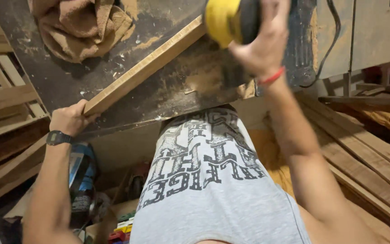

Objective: Sanding a wooden board using an orbital sander

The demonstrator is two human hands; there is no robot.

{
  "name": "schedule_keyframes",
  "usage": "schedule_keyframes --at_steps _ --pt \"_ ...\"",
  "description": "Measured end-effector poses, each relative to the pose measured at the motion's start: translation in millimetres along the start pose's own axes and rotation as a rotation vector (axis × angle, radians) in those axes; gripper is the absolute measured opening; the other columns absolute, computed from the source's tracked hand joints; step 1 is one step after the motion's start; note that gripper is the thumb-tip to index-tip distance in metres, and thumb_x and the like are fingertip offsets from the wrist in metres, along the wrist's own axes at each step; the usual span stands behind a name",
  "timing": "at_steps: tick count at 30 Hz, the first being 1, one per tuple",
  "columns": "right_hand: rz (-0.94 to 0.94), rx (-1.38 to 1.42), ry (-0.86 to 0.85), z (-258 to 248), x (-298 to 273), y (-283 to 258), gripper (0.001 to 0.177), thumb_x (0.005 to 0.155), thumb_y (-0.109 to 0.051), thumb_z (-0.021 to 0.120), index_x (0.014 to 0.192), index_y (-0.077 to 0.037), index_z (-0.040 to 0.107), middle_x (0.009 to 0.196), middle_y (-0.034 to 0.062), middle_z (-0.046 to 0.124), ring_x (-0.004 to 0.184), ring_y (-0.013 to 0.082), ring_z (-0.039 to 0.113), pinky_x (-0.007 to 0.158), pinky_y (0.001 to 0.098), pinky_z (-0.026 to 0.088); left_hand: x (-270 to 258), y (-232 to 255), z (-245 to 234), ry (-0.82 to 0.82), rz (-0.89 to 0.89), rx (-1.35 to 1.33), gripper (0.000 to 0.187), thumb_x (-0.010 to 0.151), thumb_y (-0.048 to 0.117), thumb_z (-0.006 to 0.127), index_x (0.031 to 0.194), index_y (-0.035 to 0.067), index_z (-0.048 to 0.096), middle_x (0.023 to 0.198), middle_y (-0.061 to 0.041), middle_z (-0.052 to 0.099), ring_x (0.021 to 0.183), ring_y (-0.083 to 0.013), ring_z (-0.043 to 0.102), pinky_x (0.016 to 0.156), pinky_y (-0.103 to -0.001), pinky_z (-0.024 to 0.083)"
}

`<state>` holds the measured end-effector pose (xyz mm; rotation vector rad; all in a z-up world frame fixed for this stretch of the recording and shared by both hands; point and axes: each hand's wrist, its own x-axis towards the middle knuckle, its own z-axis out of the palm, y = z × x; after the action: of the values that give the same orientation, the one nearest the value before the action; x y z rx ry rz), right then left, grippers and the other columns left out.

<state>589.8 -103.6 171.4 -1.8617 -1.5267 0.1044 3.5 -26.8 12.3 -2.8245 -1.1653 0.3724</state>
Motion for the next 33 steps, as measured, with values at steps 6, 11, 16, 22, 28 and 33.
schedule_keyframes --at_steps 6,11,16,22,28,33 --pt "0.021 0.079 0.038 26 -23 -26 0.107 0.067 -0.017 0.082 0.155 -0.033 0.022 0.125 0.0118 0.044 0.116 0.0282 0.055 0.096 0.0426 0.058 8 -4 -12 0.002 0.019 -0.062 0.046 0.088 0.068 0.062 0.093 0.023 0.055 0.065 -0.001 0.061 0.055 -0.0268 0.062 0.044 -0.039 0.043" --pt "0.108 0.012 0.219 27 7 41 0.084 0.068 -0.025 0.083 0.137 -0.01 0.039 0.126 0.0174 0.047 0.121 0.0326 0.051 0.104 0.0483 0.05 17 -9 -25 -0.064 0.047 -0.192 0.046 0.088 0.06 0.065 0.096 0.016 0.055 0.067 -0.003 0.062 0.053 -0.0267 0.06 0.043 -0.039 0.043" --pt "0.198 0.016 0.307 30 8 84 0.084 0.064 -0.015 0.088 0.134 -0.005 0.042 0.13 0.017 0.056 0.12 0.0325 0.059 0.105 0.0409 0.048 24 -11 -33 -0.121 0.019 -0.286 0.048 0.086 0.058 0.064 0.103 0.014 0.055 0.069 -0.011 0.064 0.057 -0.0362 0.062 0.047 -0.046 0.047" --pt "0.282 0.125 0.244 46 -18 -27 0.094 0.068 -0.018 0.075 0.15 -0.027 0.028 0.137 0.0162 0.052 0.129 0.031 0.057 0.116 0.0429 0.047 21 -16 -15 -0.088 0.018 -0.156 0.072 0.077 0.068 0.063 0.126 0.015 0.059 0.07 -0.012 0.068 0.058 -0.0334 0.067 0.051 -0.044 0.051" --pt "-0.101 0.139 -0.066 67 -46 -116 0.104 0.067 -0.016 0.081 0.154 -0.021 0.025 0.128 0.0187 0.048 0.122 0.0348 0.051 0.101 0.0475 0.049 13 -10 -3 -0.036 0.045 -0.209 0.043 0.084 0.054 0.07 0.101 0.018 0.054 0.072 -0.005 0.065 0.063 -0.0285 0.065 0.048 -0.041 0.048" --pt "-0.3 -0.001 -0.29 65 -36 -150 0.092 0.067 -0.017 0.079 0.149 -0.026 0.039 0.132 0.0194 0.048 0.118 0.0404 0.056 0.087 0.0503 0.059 4 0 10 0.008 0.011 -0.098 0.037 0.089 0.057 0.066 0.098 0.023 0.052 0.069 0.002 0.065 0.053 -0.0259 0.062 0.04 -0.039 0.044"
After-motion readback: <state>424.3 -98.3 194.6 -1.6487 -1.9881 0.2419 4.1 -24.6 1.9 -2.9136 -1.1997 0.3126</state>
